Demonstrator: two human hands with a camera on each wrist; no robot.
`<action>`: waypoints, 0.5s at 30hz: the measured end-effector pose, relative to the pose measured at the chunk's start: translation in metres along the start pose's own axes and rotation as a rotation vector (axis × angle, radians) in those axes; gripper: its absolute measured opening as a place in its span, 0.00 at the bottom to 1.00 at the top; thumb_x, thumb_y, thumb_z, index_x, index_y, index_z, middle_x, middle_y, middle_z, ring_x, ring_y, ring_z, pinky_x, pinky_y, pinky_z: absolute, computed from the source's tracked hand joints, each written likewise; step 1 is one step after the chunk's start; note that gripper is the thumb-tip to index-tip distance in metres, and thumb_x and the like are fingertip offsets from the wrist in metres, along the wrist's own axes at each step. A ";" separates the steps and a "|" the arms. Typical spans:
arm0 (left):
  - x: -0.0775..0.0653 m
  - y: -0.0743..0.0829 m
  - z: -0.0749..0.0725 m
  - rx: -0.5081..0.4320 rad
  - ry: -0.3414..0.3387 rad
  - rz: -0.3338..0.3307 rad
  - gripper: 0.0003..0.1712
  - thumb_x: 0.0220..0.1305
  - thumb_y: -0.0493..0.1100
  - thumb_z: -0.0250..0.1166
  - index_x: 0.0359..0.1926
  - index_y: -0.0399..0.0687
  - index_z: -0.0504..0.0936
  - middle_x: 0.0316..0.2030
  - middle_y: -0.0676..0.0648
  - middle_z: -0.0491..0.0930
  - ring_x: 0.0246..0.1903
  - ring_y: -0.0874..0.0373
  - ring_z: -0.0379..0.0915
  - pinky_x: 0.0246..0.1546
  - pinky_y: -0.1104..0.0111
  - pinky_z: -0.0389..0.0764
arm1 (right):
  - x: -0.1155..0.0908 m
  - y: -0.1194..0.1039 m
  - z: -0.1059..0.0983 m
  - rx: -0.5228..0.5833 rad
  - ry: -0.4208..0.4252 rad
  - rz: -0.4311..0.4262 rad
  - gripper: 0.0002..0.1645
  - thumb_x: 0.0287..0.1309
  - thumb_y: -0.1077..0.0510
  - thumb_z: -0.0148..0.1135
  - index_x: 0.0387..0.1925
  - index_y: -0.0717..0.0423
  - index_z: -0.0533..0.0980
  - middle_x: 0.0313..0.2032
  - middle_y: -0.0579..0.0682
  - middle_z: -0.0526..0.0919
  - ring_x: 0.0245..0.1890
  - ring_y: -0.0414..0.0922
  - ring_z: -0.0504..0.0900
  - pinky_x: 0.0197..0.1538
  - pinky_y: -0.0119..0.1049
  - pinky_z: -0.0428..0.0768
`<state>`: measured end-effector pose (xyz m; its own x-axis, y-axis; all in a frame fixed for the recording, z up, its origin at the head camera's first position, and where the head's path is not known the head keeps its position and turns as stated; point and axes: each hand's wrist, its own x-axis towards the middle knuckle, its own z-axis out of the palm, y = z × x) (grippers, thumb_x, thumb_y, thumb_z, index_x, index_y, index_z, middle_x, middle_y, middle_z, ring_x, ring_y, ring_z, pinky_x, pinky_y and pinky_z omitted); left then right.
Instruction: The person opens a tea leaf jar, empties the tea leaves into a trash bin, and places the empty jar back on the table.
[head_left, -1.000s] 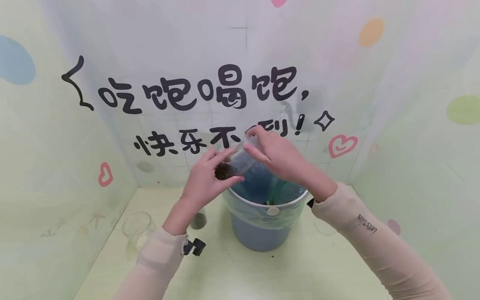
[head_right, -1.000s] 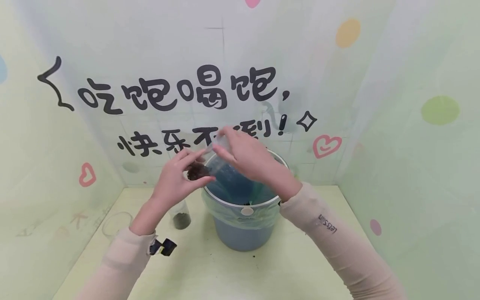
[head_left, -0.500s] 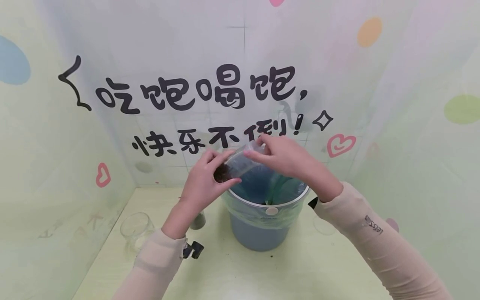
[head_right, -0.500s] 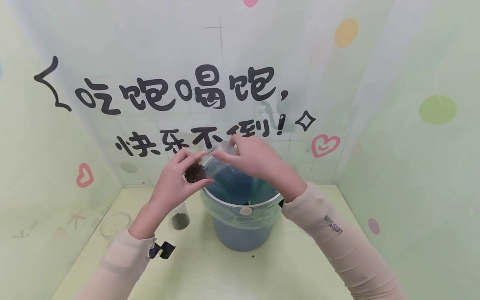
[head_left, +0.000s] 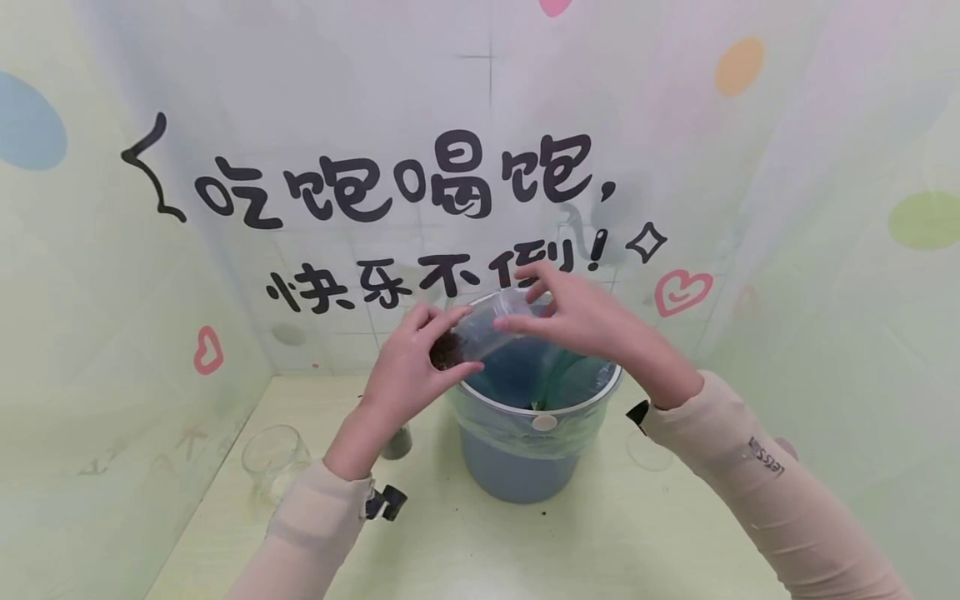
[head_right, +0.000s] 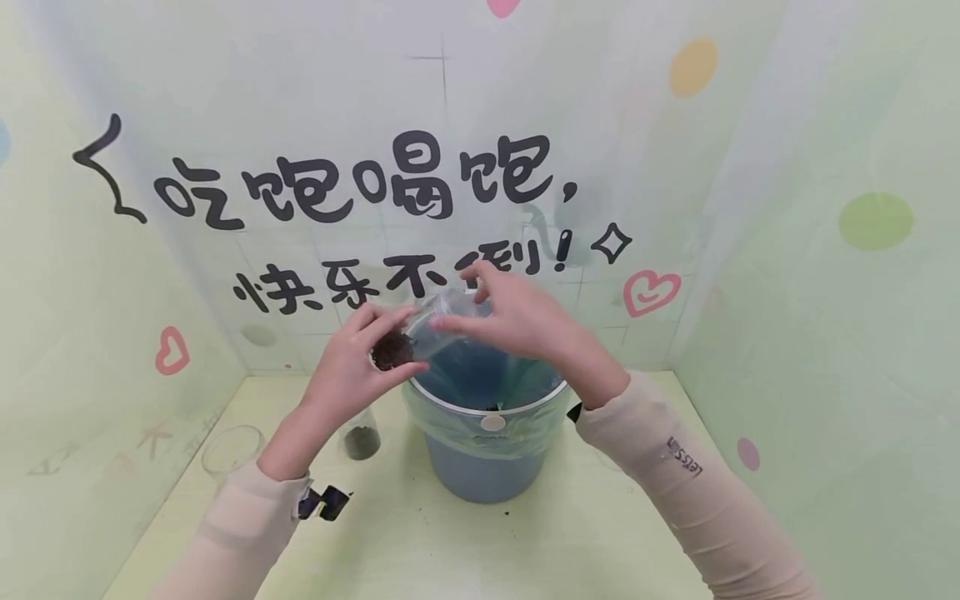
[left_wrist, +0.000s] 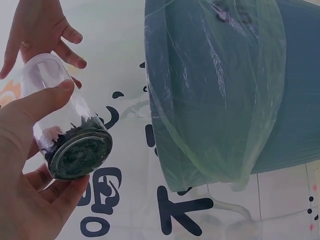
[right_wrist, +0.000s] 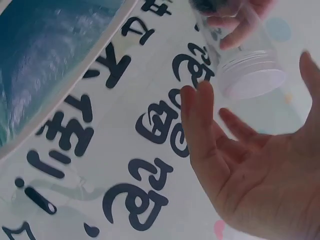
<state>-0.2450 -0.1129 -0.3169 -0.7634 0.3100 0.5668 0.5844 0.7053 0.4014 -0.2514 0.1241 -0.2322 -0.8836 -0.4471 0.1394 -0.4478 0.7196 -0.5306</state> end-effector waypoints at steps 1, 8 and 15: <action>0.000 0.001 0.000 0.001 -0.001 0.003 0.39 0.52 0.52 0.78 0.65 0.56 0.76 0.45 0.45 0.73 0.38 0.53 0.71 0.34 0.64 0.79 | 0.000 0.000 0.000 -0.014 0.013 0.045 0.39 0.60 0.32 0.61 0.65 0.47 0.67 0.52 0.52 0.84 0.45 0.48 0.86 0.47 0.44 0.84; 0.000 0.003 0.001 0.002 -0.015 0.005 0.39 0.52 0.51 0.78 0.66 0.55 0.76 0.45 0.45 0.72 0.39 0.53 0.70 0.34 0.64 0.78 | -0.002 0.000 -0.003 0.056 -0.003 0.102 0.29 0.62 0.39 0.63 0.55 0.53 0.75 0.40 0.54 0.87 0.28 0.43 0.85 0.36 0.37 0.84; -0.001 0.003 0.001 0.000 -0.031 -0.008 0.39 0.52 0.52 0.78 0.66 0.56 0.76 0.46 0.45 0.72 0.42 0.52 0.72 0.38 0.62 0.81 | -0.006 0.002 -0.004 0.153 -0.016 -0.048 0.29 0.56 0.58 0.70 0.59 0.53 0.72 0.53 0.57 0.81 0.47 0.52 0.86 0.44 0.43 0.87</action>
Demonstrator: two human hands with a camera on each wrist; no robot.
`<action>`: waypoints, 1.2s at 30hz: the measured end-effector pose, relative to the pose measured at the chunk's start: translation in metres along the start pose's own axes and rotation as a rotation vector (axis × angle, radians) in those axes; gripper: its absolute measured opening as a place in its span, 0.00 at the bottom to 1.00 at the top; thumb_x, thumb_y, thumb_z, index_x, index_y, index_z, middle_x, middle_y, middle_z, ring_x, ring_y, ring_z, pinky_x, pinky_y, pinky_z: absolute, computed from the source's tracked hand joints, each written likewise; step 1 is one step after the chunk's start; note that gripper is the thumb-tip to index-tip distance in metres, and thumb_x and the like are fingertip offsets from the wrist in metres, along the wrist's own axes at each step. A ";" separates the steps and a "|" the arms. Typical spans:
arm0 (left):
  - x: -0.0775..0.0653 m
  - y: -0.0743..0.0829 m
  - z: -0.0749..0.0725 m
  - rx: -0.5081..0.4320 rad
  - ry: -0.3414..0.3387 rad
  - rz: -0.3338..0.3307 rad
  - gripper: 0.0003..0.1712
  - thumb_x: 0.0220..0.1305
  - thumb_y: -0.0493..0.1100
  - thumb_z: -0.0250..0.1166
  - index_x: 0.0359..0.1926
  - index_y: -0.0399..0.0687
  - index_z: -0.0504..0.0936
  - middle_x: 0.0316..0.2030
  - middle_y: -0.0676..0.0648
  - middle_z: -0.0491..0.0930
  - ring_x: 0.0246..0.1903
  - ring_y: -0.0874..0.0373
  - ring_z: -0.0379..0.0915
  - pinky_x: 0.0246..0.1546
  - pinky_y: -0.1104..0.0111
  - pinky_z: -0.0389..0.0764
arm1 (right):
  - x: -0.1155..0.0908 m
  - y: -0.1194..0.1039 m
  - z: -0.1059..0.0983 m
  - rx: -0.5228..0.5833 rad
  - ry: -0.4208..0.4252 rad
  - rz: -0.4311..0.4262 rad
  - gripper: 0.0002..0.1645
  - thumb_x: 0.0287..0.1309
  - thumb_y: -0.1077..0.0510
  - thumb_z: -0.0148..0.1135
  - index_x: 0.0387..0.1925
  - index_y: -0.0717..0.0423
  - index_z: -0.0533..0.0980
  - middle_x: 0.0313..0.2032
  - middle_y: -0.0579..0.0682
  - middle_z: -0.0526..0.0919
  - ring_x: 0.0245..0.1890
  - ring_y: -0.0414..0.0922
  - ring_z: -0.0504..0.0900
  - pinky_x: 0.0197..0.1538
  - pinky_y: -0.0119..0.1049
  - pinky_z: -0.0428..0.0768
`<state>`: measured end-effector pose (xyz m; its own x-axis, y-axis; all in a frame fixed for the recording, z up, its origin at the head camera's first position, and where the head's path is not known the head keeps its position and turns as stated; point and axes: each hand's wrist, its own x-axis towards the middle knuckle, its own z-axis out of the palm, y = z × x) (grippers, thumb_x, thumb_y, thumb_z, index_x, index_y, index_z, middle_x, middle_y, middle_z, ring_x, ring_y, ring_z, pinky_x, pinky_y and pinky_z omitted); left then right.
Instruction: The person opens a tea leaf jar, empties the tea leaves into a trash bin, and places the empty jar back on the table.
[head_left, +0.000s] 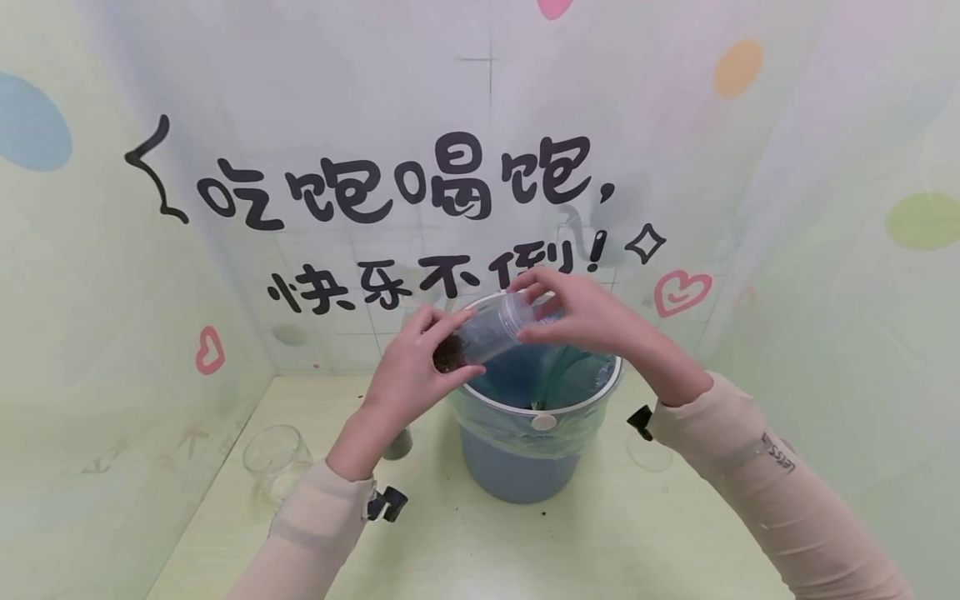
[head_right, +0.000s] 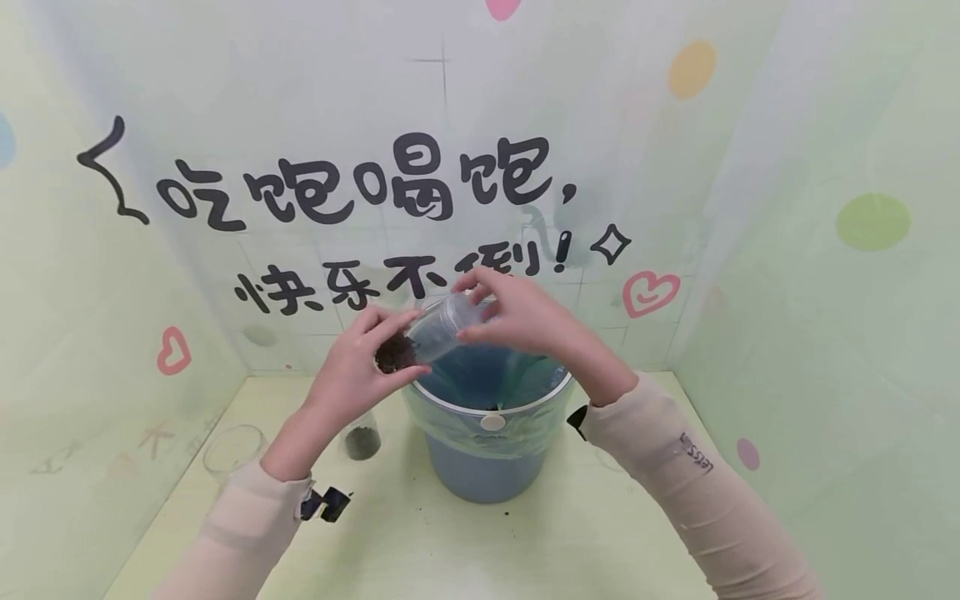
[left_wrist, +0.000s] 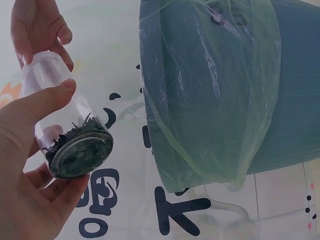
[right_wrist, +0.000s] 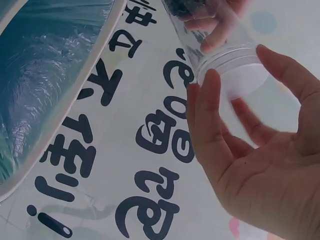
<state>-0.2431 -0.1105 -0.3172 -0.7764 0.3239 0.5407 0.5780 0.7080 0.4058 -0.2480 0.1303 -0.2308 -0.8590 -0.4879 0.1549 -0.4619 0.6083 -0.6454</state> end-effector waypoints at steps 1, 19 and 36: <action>0.000 0.000 0.000 -0.002 0.000 -0.003 0.39 0.52 0.52 0.78 0.66 0.56 0.76 0.46 0.45 0.72 0.42 0.52 0.72 0.38 0.62 0.82 | 0.000 0.001 0.000 0.000 -0.003 -0.035 0.29 0.55 0.61 0.70 0.59 0.54 0.71 0.54 0.57 0.81 0.50 0.53 0.84 0.47 0.44 0.87; -0.003 -0.004 0.002 0.012 0.029 0.027 0.40 0.51 0.51 0.79 0.66 0.54 0.76 0.46 0.45 0.73 0.40 0.53 0.72 0.35 0.63 0.79 | 0.005 -0.003 0.011 -0.094 -0.004 0.141 0.33 0.67 0.38 0.58 0.63 0.55 0.70 0.47 0.56 0.85 0.32 0.46 0.86 0.39 0.39 0.85; -0.011 -0.021 0.004 -0.025 0.017 -0.060 0.39 0.51 0.53 0.79 0.65 0.59 0.77 0.47 0.47 0.73 0.39 0.54 0.72 0.36 0.64 0.77 | -0.002 0.006 0.003 0.148 0.043 -0.122 0.32 0.53 0.73 0.64 0.60 0.60 0.67 0.60 0.56 0.73 0.62 0.56 0.76 0.50 0.46 0.87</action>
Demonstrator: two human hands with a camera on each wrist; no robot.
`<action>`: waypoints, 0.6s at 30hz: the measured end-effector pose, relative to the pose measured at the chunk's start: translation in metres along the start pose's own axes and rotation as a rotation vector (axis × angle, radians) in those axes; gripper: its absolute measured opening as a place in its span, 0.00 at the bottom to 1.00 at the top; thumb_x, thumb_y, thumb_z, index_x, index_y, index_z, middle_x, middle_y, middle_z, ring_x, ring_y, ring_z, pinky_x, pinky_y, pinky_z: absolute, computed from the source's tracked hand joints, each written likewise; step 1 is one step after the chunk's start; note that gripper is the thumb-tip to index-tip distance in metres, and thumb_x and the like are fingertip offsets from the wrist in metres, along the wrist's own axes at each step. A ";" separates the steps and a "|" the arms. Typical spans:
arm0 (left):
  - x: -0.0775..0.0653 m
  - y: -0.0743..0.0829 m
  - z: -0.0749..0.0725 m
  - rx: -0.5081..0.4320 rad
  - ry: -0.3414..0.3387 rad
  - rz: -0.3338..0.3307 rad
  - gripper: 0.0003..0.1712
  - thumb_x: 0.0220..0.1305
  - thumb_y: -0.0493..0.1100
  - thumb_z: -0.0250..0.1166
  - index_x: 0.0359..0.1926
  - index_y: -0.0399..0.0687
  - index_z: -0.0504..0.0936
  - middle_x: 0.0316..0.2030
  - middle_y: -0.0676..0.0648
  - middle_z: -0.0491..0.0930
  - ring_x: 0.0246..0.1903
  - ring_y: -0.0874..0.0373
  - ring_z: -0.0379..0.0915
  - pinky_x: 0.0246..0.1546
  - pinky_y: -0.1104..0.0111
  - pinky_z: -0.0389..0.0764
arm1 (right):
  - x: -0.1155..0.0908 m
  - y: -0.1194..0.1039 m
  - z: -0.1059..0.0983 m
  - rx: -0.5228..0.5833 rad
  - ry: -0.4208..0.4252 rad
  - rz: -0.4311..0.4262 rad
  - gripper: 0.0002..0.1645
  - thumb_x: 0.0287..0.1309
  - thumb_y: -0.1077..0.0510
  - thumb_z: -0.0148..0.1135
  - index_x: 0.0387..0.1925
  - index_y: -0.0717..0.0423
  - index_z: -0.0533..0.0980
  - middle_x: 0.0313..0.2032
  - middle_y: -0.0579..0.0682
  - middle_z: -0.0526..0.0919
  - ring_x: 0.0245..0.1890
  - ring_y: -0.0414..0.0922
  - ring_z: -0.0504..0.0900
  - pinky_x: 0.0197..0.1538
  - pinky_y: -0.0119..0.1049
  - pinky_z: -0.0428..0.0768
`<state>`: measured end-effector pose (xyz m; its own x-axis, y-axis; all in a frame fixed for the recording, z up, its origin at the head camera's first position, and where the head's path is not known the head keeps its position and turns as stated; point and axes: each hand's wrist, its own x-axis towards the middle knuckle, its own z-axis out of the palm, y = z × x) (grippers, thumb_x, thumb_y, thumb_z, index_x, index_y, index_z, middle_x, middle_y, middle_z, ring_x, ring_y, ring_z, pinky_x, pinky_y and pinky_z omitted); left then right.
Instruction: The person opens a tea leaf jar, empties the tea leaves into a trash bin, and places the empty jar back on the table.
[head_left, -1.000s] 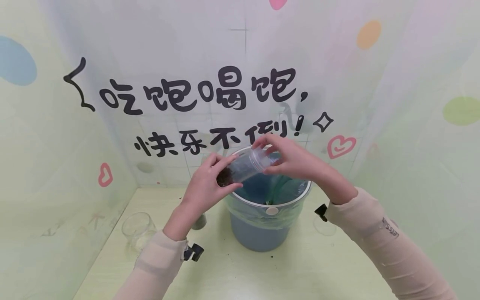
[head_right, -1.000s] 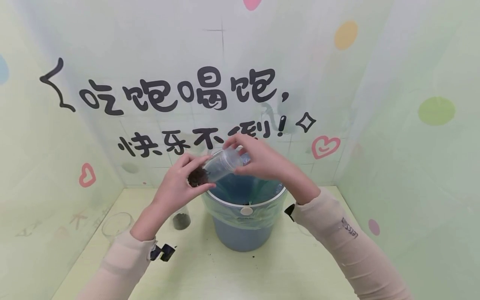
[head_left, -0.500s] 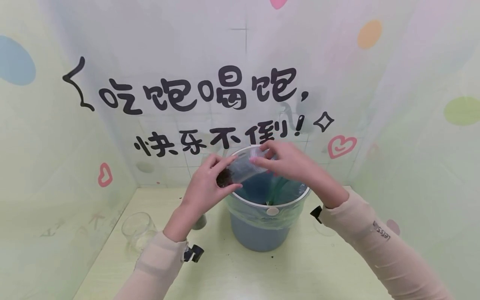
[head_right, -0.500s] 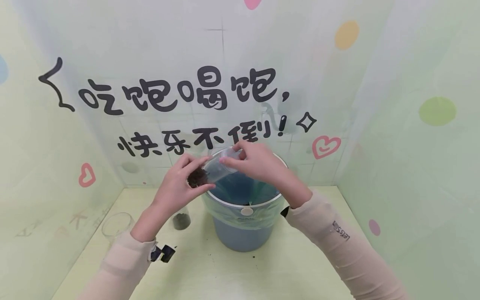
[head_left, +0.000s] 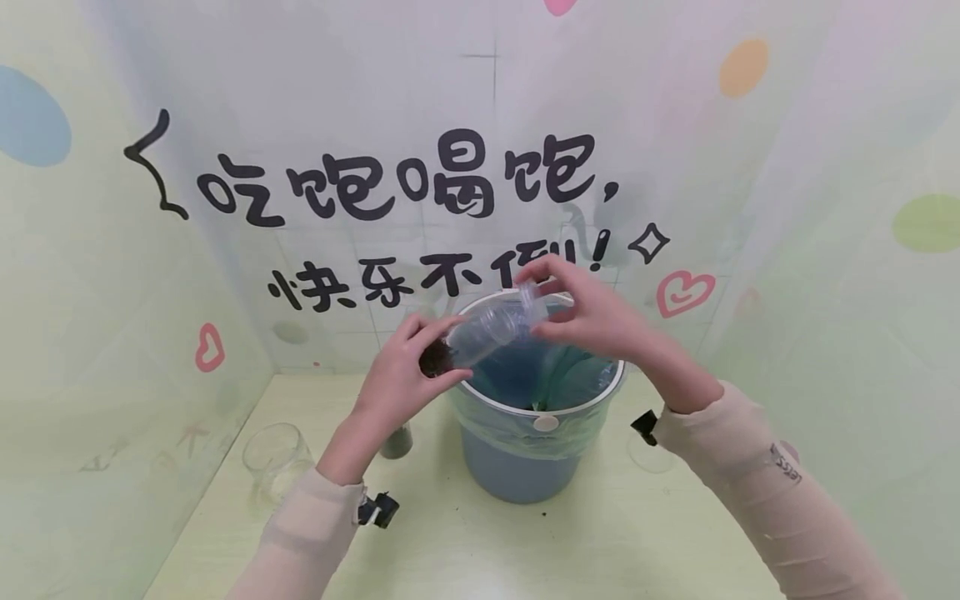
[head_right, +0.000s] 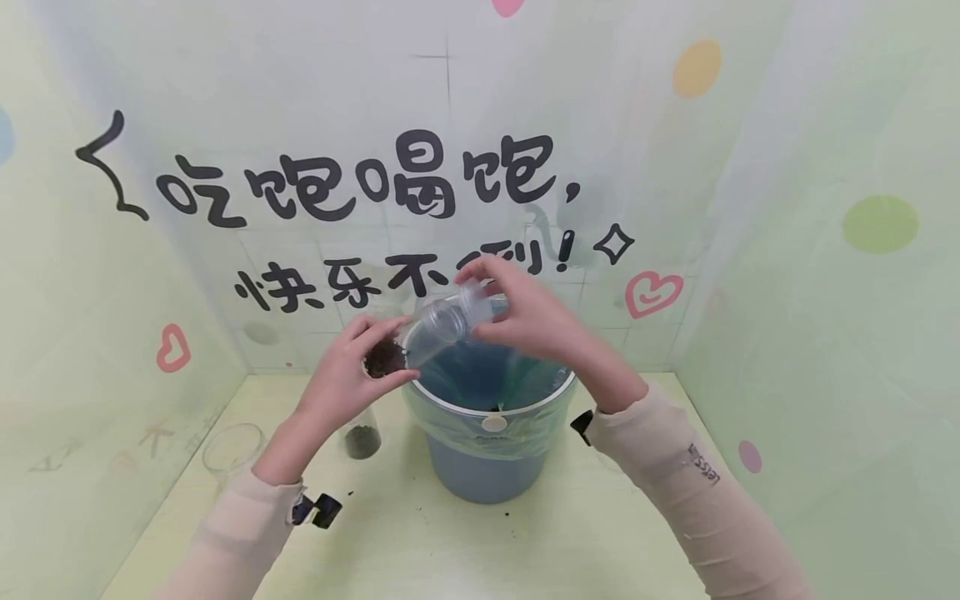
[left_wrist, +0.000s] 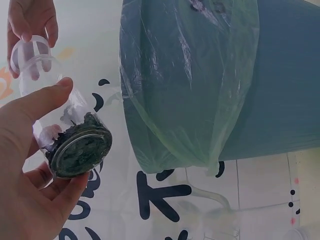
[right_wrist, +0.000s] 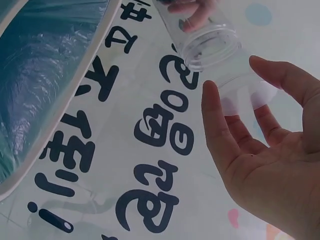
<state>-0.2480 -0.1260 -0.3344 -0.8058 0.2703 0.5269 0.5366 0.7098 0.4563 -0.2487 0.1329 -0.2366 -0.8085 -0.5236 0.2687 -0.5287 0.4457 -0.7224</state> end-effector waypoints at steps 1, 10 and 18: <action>-0.001 -0.002 0.000 0.001 0.002 -0.009 0.39 0.51 0.53 0.79 0.65 0.59 0.77 0.47 0.47 0.73 0.39 0.54 0.72 0.35 0.64 0.77 | -0.001 0.001 -0.003 -0.008 0.012 0.005 0.32 0.54 0.73 0.64 0.60 0.61 0.68 0.60 0.56 0.73 0.62 0.56 0.76 0.50 0.47 0.86; -0.004 -0.008 -0.004 0.004 0.001 -0.031 0.41 0.50 0.53 0.79 0.66 0.58 0.76 0.49 0.47 0.74 0.41 0.52 0.74 0.38 0.62 0.78 | -0.022 0.021 -0.025 -0.090 0.071 0.082 0.33 0.57 0.68 0.67 0.63 0.62 0.67 0.61 0.59 0.74 0.60 0.59 0.77 0.56 0.52 0.83; -0.004 -0.010 -0.005 0.008 0.009 -0.031 0.41 0.50 0.53 0.79 0.66 0.57 0.76 0.49 0.47 0.74 0.43 0.51 0.75 0.41 0.60 0.80 | -0.047 0.043 -0.040 -0.096 0.101 0.128 0.34 0.57 0.69 0.67 0.64 0.64 0.66 0.62 0.61 0.73 0.61 0.62 0.75 0.57 0.58 0.80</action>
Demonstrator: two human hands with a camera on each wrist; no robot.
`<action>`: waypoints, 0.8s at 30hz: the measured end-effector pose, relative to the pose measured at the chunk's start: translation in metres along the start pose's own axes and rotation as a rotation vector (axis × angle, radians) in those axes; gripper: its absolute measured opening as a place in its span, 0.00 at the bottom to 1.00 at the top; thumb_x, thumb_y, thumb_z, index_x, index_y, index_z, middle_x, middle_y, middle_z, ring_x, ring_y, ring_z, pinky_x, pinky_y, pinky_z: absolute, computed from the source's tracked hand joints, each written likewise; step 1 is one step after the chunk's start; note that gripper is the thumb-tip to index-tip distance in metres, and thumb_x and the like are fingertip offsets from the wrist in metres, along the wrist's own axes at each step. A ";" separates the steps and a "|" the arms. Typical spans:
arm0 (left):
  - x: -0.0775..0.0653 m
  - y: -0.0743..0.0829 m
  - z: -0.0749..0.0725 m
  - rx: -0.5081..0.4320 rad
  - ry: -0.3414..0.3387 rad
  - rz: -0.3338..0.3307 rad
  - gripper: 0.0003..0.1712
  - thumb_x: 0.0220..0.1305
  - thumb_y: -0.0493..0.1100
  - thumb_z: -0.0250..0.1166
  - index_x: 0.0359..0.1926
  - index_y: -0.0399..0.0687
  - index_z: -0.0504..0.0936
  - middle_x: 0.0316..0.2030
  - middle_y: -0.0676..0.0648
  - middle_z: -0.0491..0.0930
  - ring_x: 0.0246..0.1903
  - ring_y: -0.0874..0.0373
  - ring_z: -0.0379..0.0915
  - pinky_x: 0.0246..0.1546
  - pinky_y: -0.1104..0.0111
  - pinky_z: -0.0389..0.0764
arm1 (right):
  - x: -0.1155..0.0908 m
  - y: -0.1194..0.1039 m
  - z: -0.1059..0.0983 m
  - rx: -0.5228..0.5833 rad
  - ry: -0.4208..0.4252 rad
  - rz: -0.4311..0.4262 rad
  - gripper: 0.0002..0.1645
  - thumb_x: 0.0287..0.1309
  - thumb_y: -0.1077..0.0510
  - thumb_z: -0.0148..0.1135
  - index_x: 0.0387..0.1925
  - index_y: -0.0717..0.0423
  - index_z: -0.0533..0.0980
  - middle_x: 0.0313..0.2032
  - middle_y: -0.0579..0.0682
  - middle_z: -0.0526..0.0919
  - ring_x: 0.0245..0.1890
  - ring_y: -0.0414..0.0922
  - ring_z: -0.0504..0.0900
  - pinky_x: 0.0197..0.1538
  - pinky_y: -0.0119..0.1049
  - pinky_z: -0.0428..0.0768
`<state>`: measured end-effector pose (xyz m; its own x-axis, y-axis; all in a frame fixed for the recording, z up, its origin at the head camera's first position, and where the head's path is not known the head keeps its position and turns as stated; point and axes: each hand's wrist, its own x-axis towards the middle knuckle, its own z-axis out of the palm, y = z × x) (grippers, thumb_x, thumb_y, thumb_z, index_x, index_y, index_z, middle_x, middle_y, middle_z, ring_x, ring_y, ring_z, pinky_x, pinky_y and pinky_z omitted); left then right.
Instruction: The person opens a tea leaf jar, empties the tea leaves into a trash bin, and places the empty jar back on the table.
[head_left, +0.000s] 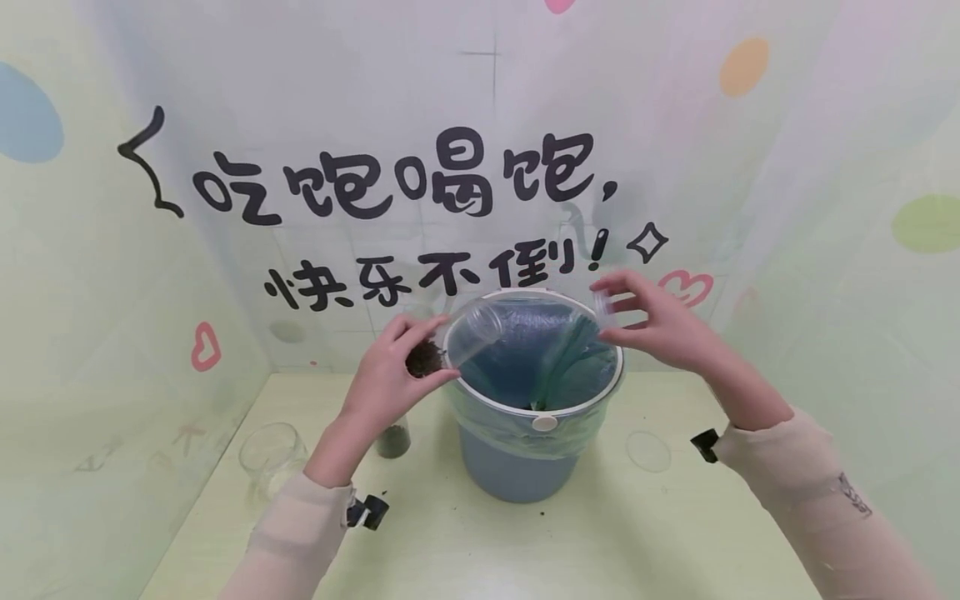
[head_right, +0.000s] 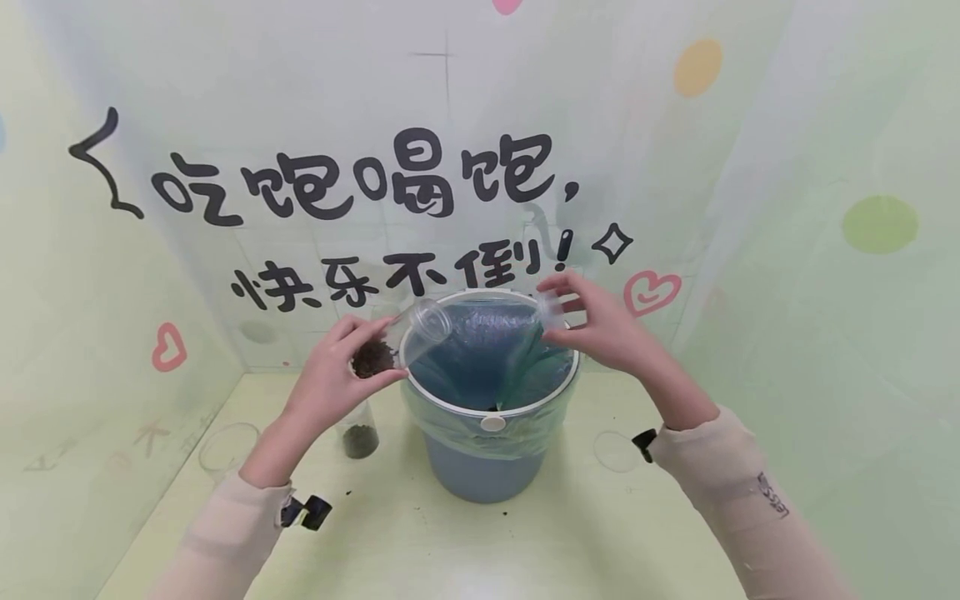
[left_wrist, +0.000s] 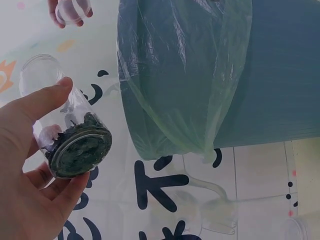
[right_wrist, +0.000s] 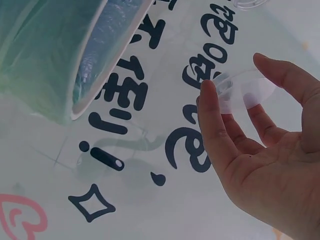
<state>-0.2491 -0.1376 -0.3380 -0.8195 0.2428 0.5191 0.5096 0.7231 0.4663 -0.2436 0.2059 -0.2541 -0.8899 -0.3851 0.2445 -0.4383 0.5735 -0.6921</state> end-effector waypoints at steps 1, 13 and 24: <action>0.000 0.000 0.000 -0.001 0.001 0.000 0.41 0.50 0.53 0.79 0.66 0.56 0.76 0.49 0.46 0.74 0.43 0.51 0.75 0.41 0.59 0.80 | -0.002 0.003 -0.002 -0.011 0.004 0.004 0.34 0.58 0.68 0.67 0.64 0.63 0.66 0.62 0.61 0.73 0.60 0.62 0.76 0.57 0.58 0.81; 0.000 0.001 -0.001 -0.013 0.004 -0.006 0.41 0.49 0.53 0.80 0.65 0.55 0.76 0.50 0.46 0.74 0.45 0.50 0.76 0.43 0.57 0.82 | -0.025 0.044 -0.012 -0.093 0.031 0.068 0.34 0.58 0.66 0.68 0.64 0.65 0.66 0.60 0.66 0.74 0.58 0.66 0.77 0.49 0.34 0.86; 0.002 0.001 0.000 -0.005 0.007 -0.006 0.41 0.49 0.53 0.79 0.65 0.54 0.76 0.49 0.45 0.74 0.44 0.50 0.76 0.42 0.58 0.81 | -0.038 0.089 -0.005 -0.171 0.037 0.160 0.34 0.58 0.63 0.68 0.63 0.66 0.66 0.60 0.68 0.73 0.58 0.68 0.76 0.56 0.60 0.80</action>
<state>-0.2504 -0.1364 -0.3359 -0.8205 0.2339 0.5216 0.5062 0.7211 0.4730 -0.2497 0.2755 -0.3218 -0.9525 -0.2542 0.1674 -0.3031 0.7404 -0.6000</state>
